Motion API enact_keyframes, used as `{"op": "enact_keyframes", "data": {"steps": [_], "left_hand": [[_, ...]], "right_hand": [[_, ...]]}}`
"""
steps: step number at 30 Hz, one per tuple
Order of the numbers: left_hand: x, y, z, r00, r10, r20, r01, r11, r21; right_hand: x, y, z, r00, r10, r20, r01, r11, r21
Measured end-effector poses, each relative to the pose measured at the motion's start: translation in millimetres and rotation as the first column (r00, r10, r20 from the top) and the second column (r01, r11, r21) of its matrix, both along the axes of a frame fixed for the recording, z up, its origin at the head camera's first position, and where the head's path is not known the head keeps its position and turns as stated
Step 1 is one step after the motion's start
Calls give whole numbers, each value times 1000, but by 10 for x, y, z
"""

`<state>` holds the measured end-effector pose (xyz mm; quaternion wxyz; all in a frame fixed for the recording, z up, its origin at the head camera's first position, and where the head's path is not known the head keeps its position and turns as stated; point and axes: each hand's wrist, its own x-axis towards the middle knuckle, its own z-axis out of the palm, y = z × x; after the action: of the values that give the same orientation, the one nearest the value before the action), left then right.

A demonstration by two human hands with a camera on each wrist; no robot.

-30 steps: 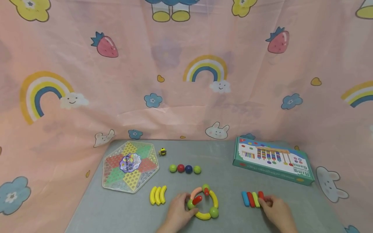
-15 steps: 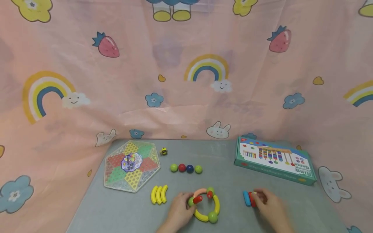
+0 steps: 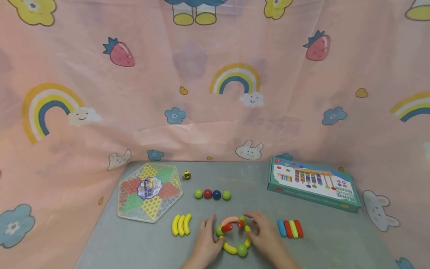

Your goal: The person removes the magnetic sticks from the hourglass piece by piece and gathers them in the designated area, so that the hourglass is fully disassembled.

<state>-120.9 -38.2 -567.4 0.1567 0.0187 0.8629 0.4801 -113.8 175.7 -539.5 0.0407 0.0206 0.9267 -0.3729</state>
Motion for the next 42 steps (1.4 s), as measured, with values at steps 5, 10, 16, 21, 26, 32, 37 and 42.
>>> {"op": "enact_keyframes", "data": {"steps": [5,10,16,21,26,32,37,42], "left_hand": [[31,30,-27,998,42,38,-41,998,-38],[43,13,-72,996,-8,83,7,1000,14],[-8,49,-53,998,-49,46,47,998,38],[-7,51,-57,996,-65,65,61,997,57],[17,34,-77,995,-75,64,72,996,55],[-3,44,-68,999,-42,30,41,999,23],[9,37,-78,996,85,-34,-85,996,13],[18,46,-68,995,92,-40,-94,994,-64]], "right_hand": [[-79,-90,-82,999,41,16,-41,999,-24],[-91,-135,-102,999,45,-10,-45,999,-19],[-127,-135,-95,993,65,-95,-62,998,33],[-134,-110,-102,989,97,-107,-96,995,17],[-108,-94,-119,991,119,-53,-122,991,-59],[-67,-45,-76,1000,-22,-15,20,991,-130],[-23,180,50,981,-194,18,194,965,-177],[39,539,105,953,-303,3,299,940,-165]]}}
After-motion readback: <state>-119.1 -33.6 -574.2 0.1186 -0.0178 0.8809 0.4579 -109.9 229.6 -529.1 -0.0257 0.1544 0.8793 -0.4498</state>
